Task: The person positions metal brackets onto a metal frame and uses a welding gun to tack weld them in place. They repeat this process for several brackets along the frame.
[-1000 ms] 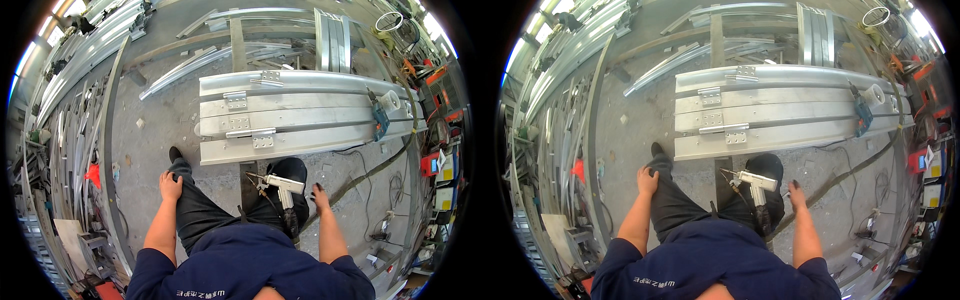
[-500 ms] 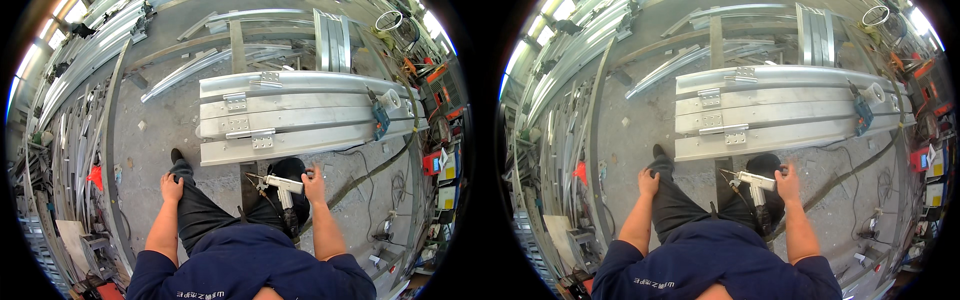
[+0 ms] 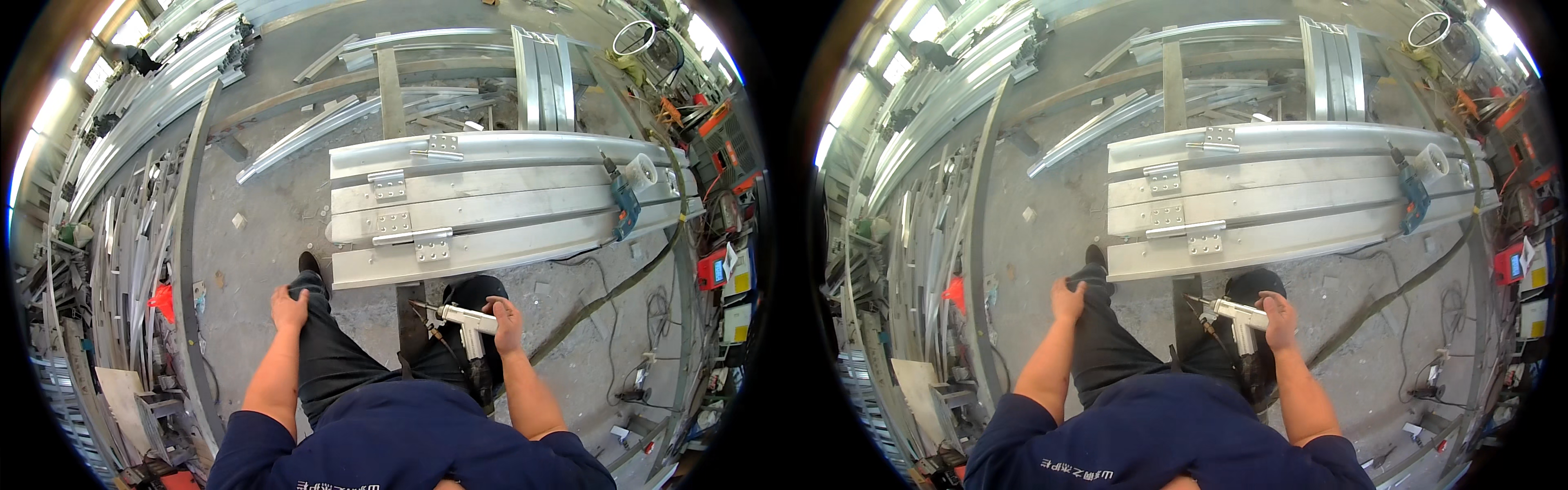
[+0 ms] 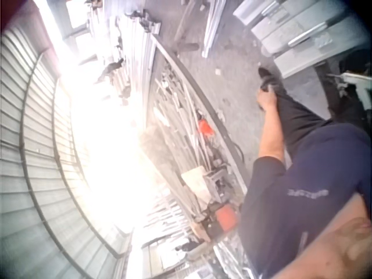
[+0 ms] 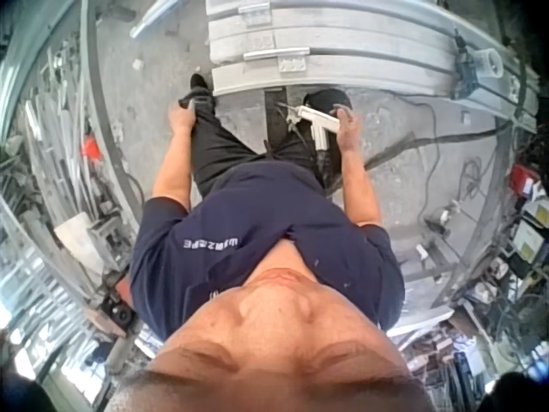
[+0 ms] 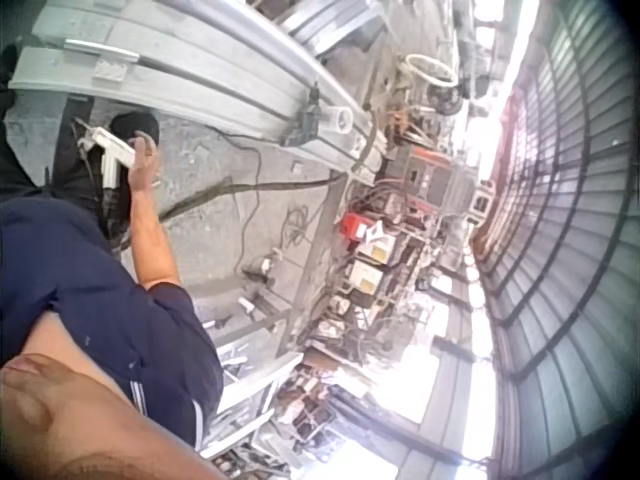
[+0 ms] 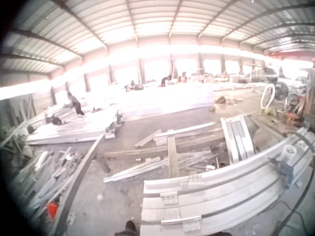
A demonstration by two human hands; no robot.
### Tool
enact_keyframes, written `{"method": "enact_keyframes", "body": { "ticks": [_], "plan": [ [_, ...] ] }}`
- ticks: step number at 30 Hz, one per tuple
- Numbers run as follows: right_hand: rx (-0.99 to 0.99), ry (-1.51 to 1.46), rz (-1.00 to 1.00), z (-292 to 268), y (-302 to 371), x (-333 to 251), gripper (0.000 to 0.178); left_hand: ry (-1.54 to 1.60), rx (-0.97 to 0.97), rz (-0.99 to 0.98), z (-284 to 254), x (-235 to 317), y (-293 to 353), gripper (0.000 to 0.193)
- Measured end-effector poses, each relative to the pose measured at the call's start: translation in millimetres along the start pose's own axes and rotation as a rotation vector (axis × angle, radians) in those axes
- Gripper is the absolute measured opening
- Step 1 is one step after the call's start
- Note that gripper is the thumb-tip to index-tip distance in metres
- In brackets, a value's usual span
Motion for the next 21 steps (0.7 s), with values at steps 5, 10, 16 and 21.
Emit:
{"method": "enact_keyframes", "body": {
  "ticks": [5,10,16,21],
  "plan": [
    [0.005,0.076,-0.063,-9,3,5,0.047,0.035,-0.104,-0.371,7,-15,-1,0.072],
    [0.041,0.153,-0.088,-5,1,5,0.052,-0.068,-0.166,-0.405,-3,3,-1,0.067],
    [0.059,0.153,-0.086,0,-5,6,0.053,-0.087,-0.166,-0.379,-3,5,-5,0.065],
    [0.060,0.210,-0.095,4,-8,3,0.053,-0.104,-0.157,-0.407,-3,-5,-10,0.064]
  ]
}}
Point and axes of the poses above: each hand's wrist, its own y-axis away from the middle knuckle, its own z-axis out of the palm, x = y × z, the point moved 9 cm from there along -y, towards the middle knuckle, and after that the axes turned 3 degrees about -x, right-handed, at the moved point
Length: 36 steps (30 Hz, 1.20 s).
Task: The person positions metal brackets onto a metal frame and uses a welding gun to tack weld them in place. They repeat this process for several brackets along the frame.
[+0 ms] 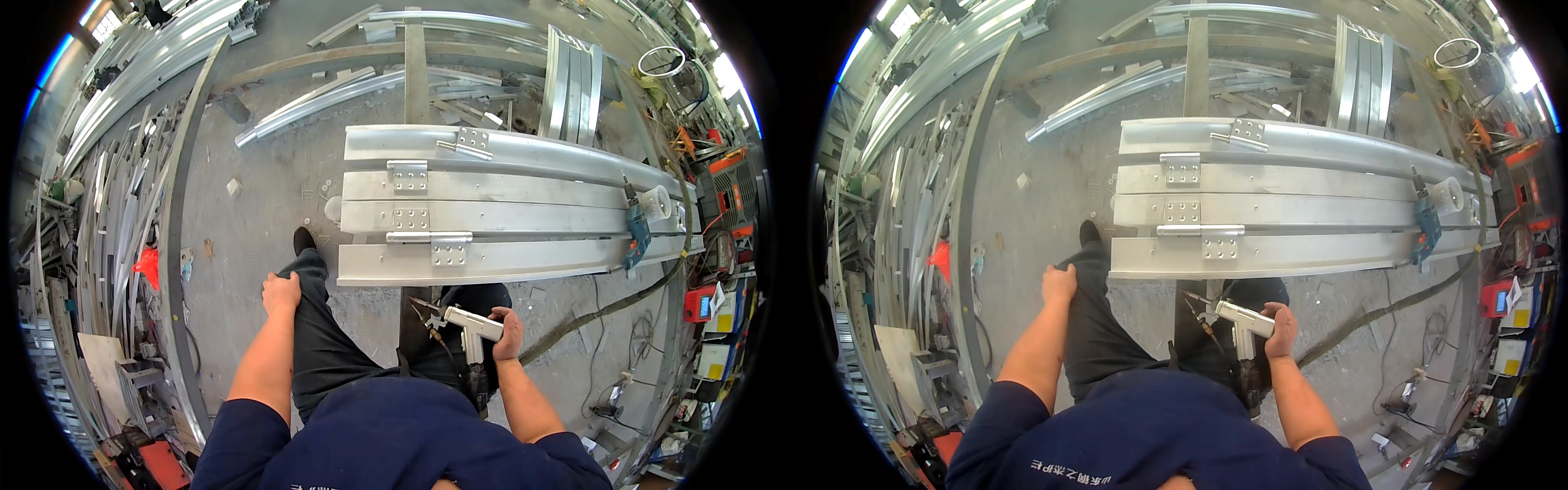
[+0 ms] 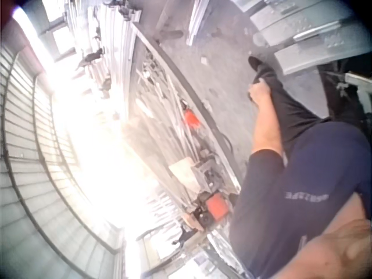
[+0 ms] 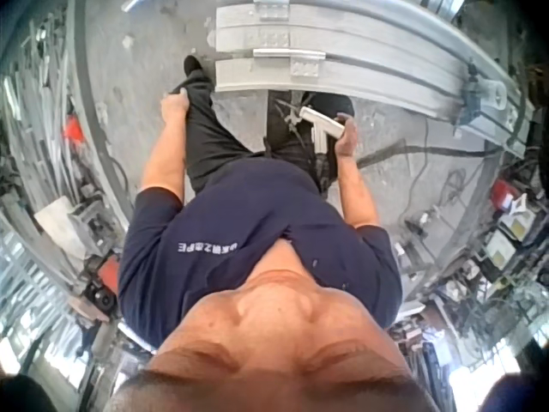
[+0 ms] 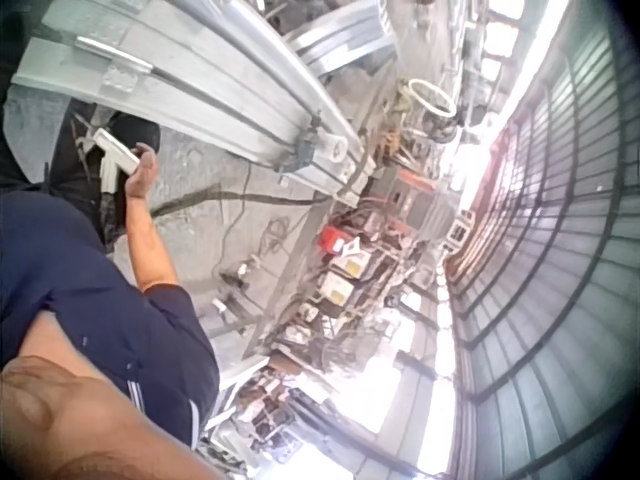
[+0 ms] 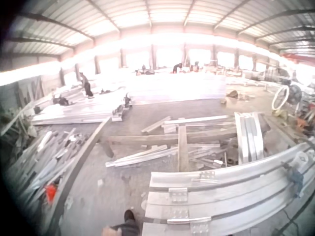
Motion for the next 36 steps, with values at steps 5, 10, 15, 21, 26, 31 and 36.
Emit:
{"method": "enact_keyframes", "body": {
  "ticks": [5,10,15,21,26,31,36],
  "plan": [
    [-0.003,0.012,-0.003,0.0,0.3,1.3,0.052,0.006,0.000,-0.029,-7.1,-2.7,-3.5,0.063],
    [-0.016,0.037,-0.021,1.1,0.6,-3.7,0.049,0.024,-0.002,-0.021,-4.2,-6.5,-6.1,0.064],
    [-0.016,-0.002,-0.015,-0.8,1.1,1.5,0.049,0.025,-0.001,-0.022,-5.0,-6.5,-2.9,0.065],
    [-0.003,0.043,-0.025,-1.0,0.4,0.7,0.051,0.022,-0.012,-0.048,-3.7,-7.8,-2.5,0.064],
    [0.004,0.042,-0.026,-0.5,0.7,-1.4,0.051,0.005,-0.013,-0.047,-2.4,-7.2,-4.3,0.064],
    [-0.004,0.065,-0.029,-0.5,0.2,-2.8,0.050,-0.004,-0.011,-0.048,-0.9,-8.4,-5.8,0.064],
    [0.004,0.055,-0.023,-0.8,0.4,-1.0,0.050,0.001,-0.012,-0.057,-1.8,-7.9,-4.1,0.064]
  ]
}}
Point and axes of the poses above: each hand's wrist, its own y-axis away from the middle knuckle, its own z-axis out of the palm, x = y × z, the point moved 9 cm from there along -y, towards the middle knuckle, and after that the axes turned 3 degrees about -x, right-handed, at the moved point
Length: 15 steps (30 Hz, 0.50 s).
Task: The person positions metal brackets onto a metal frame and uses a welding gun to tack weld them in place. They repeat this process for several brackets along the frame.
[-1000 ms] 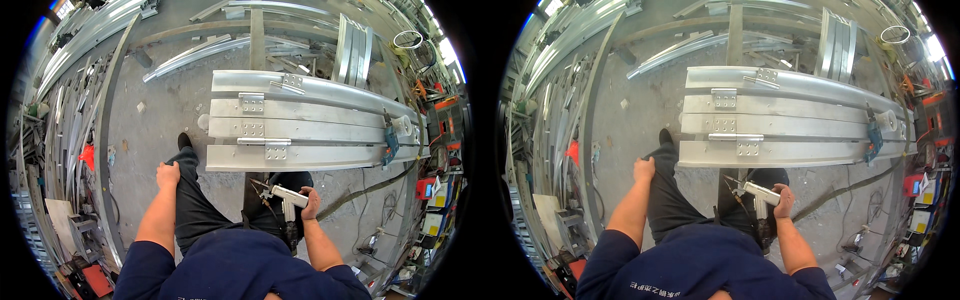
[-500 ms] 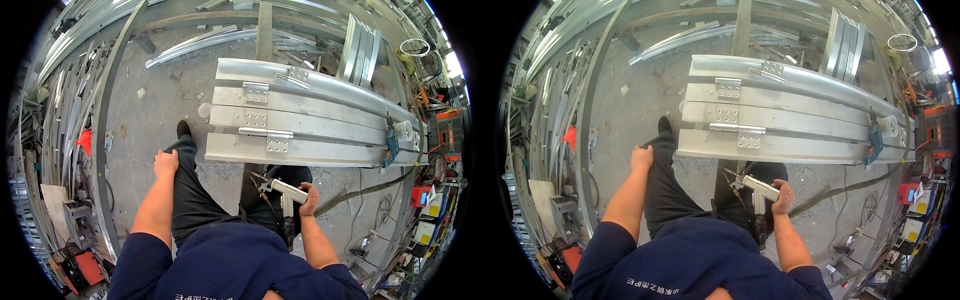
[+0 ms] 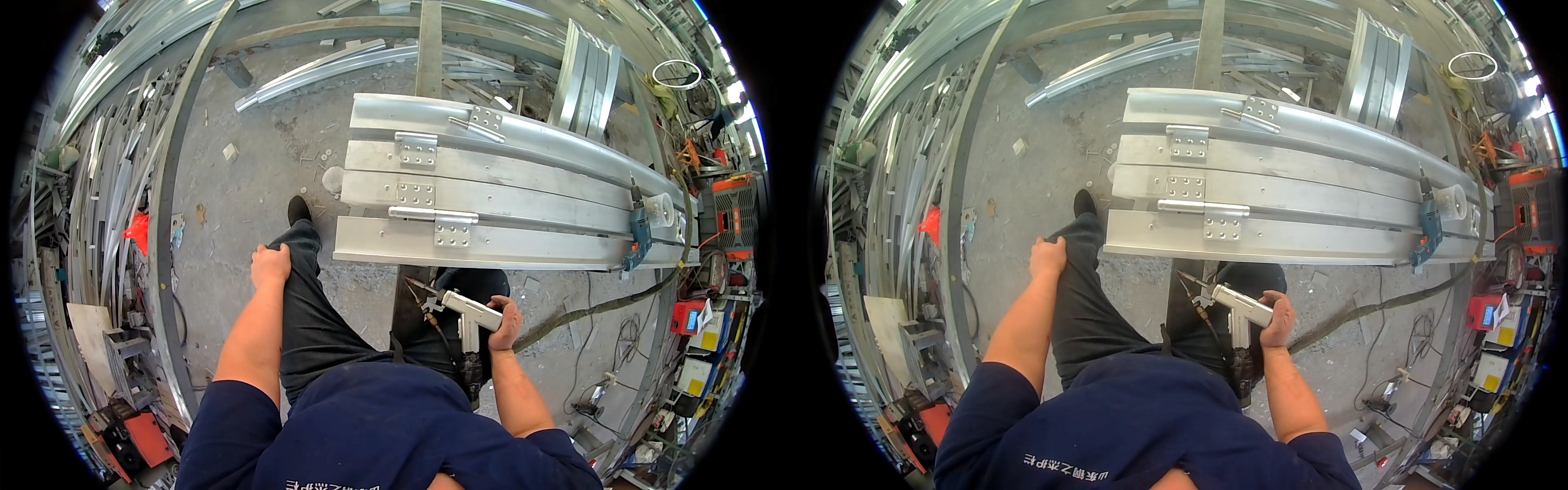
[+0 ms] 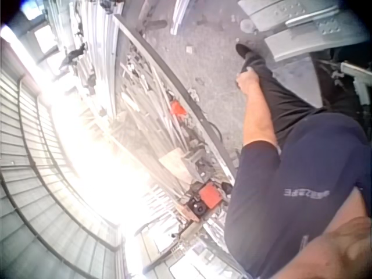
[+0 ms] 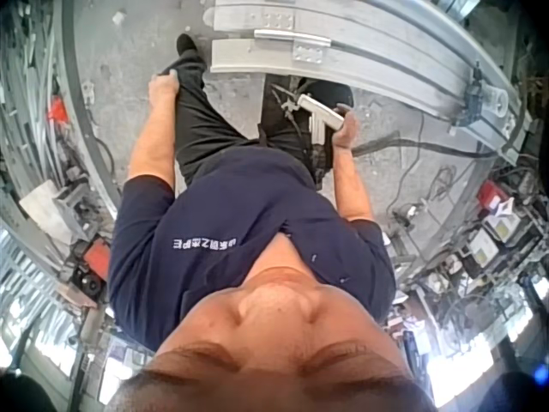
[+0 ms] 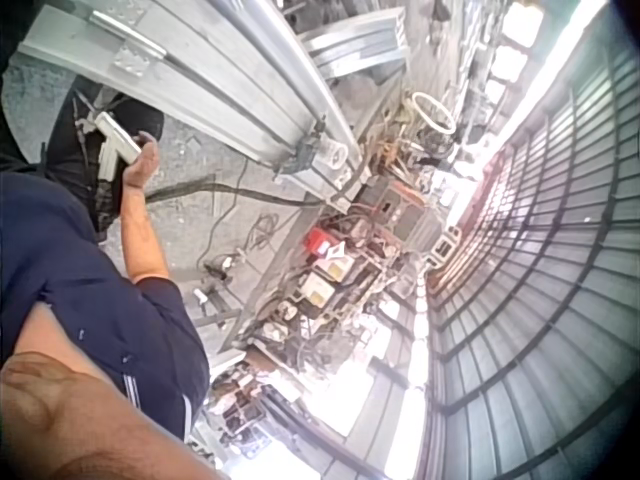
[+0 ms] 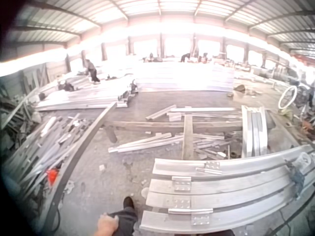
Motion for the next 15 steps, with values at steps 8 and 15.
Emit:
{"method": "enact_keyframes", "body": {
  "ticks": [8,15],
  "plan": [
    [-0.018,-0.030,0.006,-0.2,0.1,0.9,0.049,0.014,0.007,0.011,-1.5,0.8,1.3,0.063],
    [-0.026,-0.019,-0.004,0.8,-0.5,-2.7,0.047,0.015,0.008,0.001,-4.2,2.2,3.9,0.063]
  ]
}}
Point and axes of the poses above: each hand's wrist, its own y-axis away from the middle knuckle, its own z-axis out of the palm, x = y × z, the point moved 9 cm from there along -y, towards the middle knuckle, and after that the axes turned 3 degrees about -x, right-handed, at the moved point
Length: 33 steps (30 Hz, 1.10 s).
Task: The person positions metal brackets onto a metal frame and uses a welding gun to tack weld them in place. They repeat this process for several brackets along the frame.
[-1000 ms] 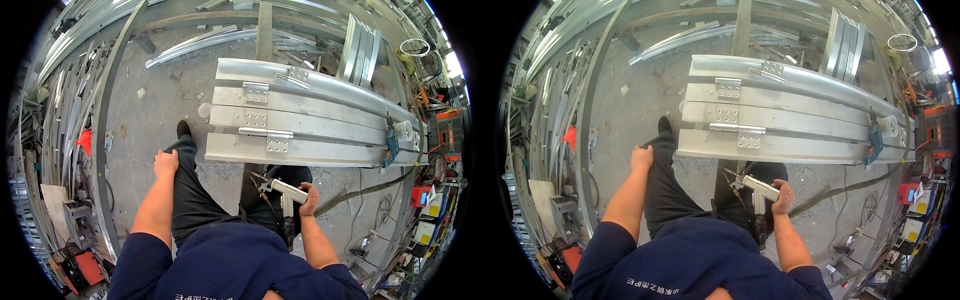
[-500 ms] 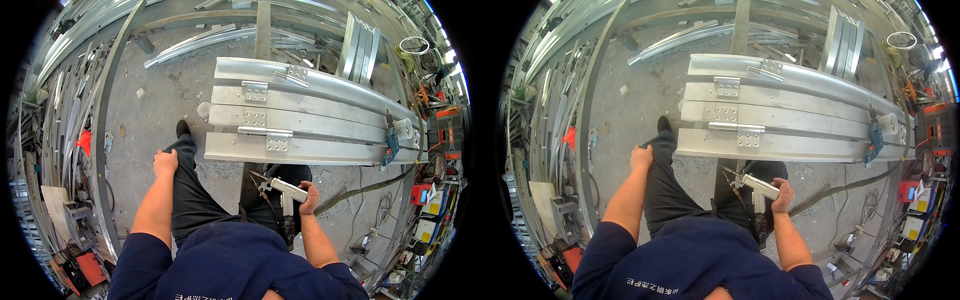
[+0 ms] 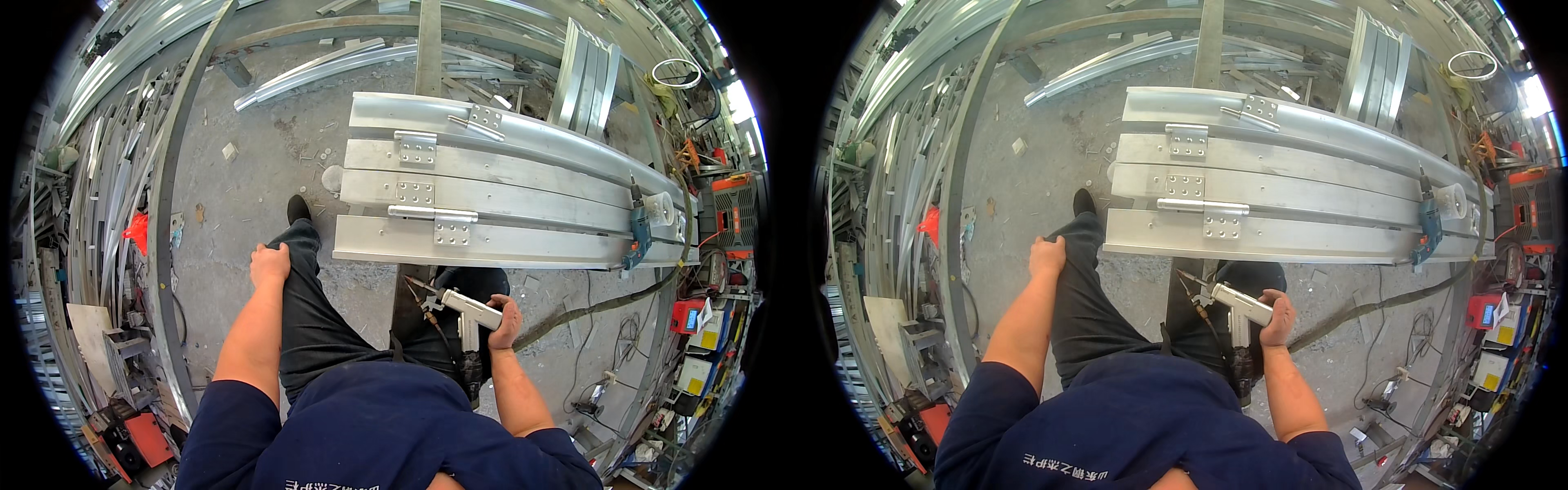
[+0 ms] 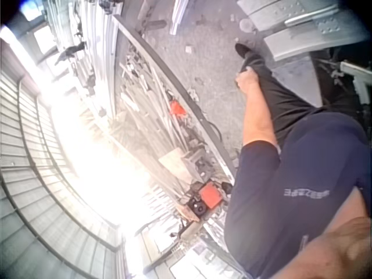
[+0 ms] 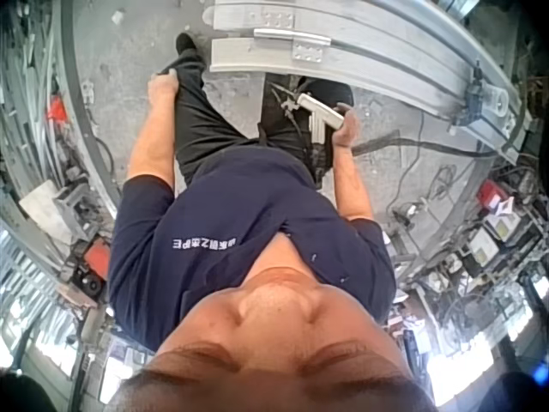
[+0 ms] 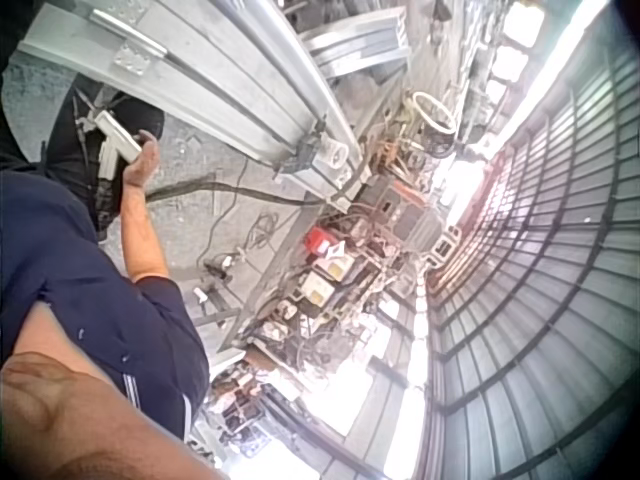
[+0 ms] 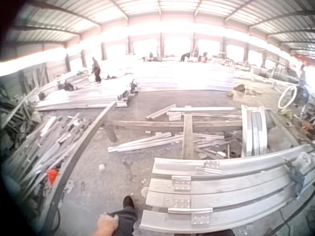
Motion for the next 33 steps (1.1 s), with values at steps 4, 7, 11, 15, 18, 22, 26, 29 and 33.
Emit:
{"method": "enact_keyframes", "body": {
  "ticks": [4,7,11,15,18,22,26,29,33],
  "plan": [
    [0.000,0.001,0.004,-0.1,0.3,0.2,0.046,-0.003,0.004,0.005,0.3,0.1,-0.2,0.063],
    [0.002,0.004,0.003,-0.7,0.5,1.7,0.046,-0.005,0.004,0.005,0.6,-0.1,-0.5,0.063],
    [0.004,0.006,0.007,-0.4,0.4,1.2,0.046,-0.007,0.002,0.007,0.0,0.6,0.1,0.064],
    [0.002,0.010,0.003,0.7,0.1,-1.8,0.046,-0.005,-0.007,0.004,-0.2,0.4,0.5,0.064],
    [0.012,0.001,0.013,-0.8,0.7,2.7,0.046,-0.006,-0.001,0.008,1.9,-0.7,-1.8,0.064],
    [0.012,-0.002,0.014,-0.8,0.7,3.3,0.045,-0.009,-0.003,0.005,1.5,-0.5,-1.5,0.064],
    [0.014,0.000,0.020,-0.3,1.0,1.6,0.046,-0.012,-0.006,0.002,2.0,-0.8,-2.2,0.064],
    [0.012,-0.007,0.020,-0.6,0.9,2.8,0.046,-0.014,-0.007,-0.004,1.5,-0.3,-1.4,0.064],
    [0.012,-0.004,0.019,-0.1,0.8,1.1,0.046,-0.014,-0.014,-0.008,-0.7,1.0,1.1,0.065]
  ]
}}
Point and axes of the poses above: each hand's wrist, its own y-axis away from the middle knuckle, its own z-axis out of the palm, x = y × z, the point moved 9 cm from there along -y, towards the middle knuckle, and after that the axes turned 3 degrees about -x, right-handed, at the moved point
